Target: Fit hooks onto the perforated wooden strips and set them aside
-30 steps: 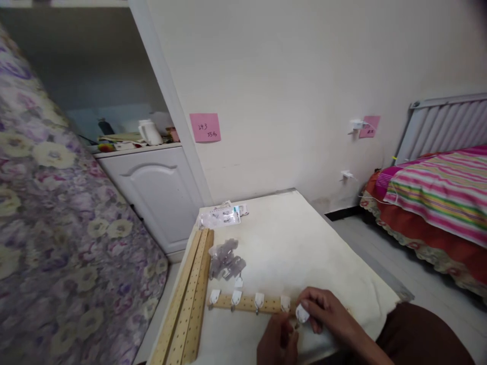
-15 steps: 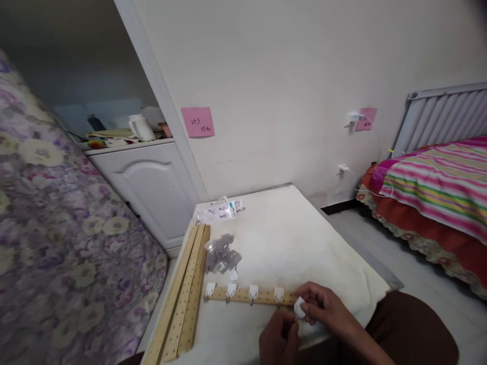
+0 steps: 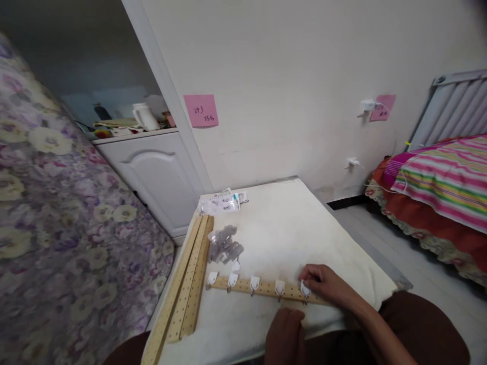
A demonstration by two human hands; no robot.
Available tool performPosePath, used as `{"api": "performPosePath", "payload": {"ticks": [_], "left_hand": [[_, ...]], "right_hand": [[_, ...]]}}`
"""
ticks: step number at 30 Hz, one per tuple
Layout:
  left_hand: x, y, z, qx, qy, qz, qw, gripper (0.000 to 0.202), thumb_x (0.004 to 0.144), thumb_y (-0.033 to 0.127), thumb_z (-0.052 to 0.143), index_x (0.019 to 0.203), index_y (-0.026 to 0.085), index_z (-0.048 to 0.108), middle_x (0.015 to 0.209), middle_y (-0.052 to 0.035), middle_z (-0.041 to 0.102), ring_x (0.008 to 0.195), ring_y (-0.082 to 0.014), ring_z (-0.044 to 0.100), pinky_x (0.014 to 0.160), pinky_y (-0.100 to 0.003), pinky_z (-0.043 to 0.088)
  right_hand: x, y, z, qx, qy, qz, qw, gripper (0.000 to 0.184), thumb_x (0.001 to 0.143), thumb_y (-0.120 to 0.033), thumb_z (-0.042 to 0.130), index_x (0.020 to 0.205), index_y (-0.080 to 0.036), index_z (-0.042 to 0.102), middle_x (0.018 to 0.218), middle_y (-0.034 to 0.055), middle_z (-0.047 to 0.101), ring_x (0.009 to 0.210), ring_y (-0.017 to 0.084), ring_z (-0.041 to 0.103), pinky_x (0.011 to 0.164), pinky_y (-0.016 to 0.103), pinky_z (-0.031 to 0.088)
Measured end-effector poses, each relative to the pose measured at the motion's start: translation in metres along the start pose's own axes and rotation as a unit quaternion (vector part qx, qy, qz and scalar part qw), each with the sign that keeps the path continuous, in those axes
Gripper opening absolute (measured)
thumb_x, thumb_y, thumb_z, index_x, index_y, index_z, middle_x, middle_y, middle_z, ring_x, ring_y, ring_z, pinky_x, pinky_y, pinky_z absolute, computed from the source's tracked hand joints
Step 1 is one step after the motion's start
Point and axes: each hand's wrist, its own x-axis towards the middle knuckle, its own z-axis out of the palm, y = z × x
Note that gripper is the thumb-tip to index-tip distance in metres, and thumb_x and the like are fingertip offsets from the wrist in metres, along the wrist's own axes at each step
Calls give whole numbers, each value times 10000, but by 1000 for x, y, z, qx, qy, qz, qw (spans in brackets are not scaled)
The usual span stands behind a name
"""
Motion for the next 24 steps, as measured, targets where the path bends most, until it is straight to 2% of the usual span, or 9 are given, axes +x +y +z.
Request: {"api": "performPosePath", "payload": {"ticks": [6, 10, 13, 15, 18, 24], "left_hand": [[-5, -7, 14, 12, 6, 11, 1000, 351, 761, 60, 384, 1017, 197, 582, 817, -61, 634, 772, -204, 596, 675, -319, 494], [-4, -4, 13, 20, -5, 4, 1000, 361, 778, 67, 389, 1051, 202, 582, 859, -66, 645, 802, -209, 606, 704, -338, 512], [2, 4, 0, 41, -45, 4, 998, 400, 797, 68, 382, 1128, 182, 575, 927, -87, 670, 864, -220, 624, 753, -363, 533], [9, 11, -12, 54, -99, 9, 994, 437, 828, 87, 383, 1231, 159, 536, 1044, -115, 673, 956, -236, 625, 815, -386, 538], [20, 22, -25, 71, -163, -26, 984, 511, 830, 92, 398, 1331, 158, 475, 1170, -127, 647, 1037, -247, 615, 882, -390, 526], [34, 38, -30, 96, -208, -77, 970, 565, 819, 53, 383, 1369, 159, 451, 1168, -134, 649, 1037, -252, 620, 892, -401, 523]], "right_hand": [[1, 8, 2, -26, 13, 1, 1000, 128, 743, -196, 528, 783, -167, 646, 672, -9, 607, 641, 143, 529, 607, 249, 381], [2, 15, 2, -54, 25, -7, 998, 144, 747, -199, 526, 799, -171, 657, 695, 3, 627, 661, 154, 548, 627, 259, 403], [3, 19, 2, -61, 25, -9, 998, 150, 750, -196, 524, 796, -172, 665, 729, 18, 650, 689, 164, 573, 649, 266, 422], [3, 19, 2, -70, 26, -10, 997, 153, 749, -193, 526, 794, -171, 671, 760, 28, 666, 715, 172, 588, 668, 273, 433], [3, 17, 1, -86, 25, -18, 996, 168, 763, -199, 522, 810, -175, 682, 787, 35, 679, 744, 181, 600, 686, 280, 440], [1, 13, 0, -97, 20, -26, 995, 175, 779, -209, 523, 809, -181, 693, 804, 39, 692, 770, 191, 616, 707, 290, 452]]}}
